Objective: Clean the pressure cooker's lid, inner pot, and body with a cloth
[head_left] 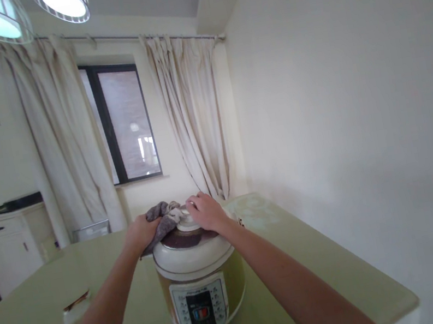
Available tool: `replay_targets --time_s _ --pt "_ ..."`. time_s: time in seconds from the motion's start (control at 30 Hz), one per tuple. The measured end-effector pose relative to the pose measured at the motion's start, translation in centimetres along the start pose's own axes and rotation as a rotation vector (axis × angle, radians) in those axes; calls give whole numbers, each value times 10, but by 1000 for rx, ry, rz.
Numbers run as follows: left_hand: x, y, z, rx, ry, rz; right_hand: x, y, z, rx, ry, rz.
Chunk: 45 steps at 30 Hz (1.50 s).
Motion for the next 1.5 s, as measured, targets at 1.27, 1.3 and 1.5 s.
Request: replay_targets --time_s 1.27,1.3,1.5 --pt "-95 -51 -33 -610 -200 185 -23 15 86 -188 -331 -96" --pt "-96 -51 -32 -610 -196 189 -18 8 97 -148 -377 -106" --pt "-99 -51 -25 -610 -239 209 -48 27 79 -141 -261 21"
Point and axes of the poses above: each hand's wrist, its own x-axis towards the middle knuckle, its own y-axis out of the back of the hand, z = x × y, the point moved 8 cm from there along x, towards the middle knuckle, and after that the axes turned 14 degrees about -x, right-handed, at the moved point
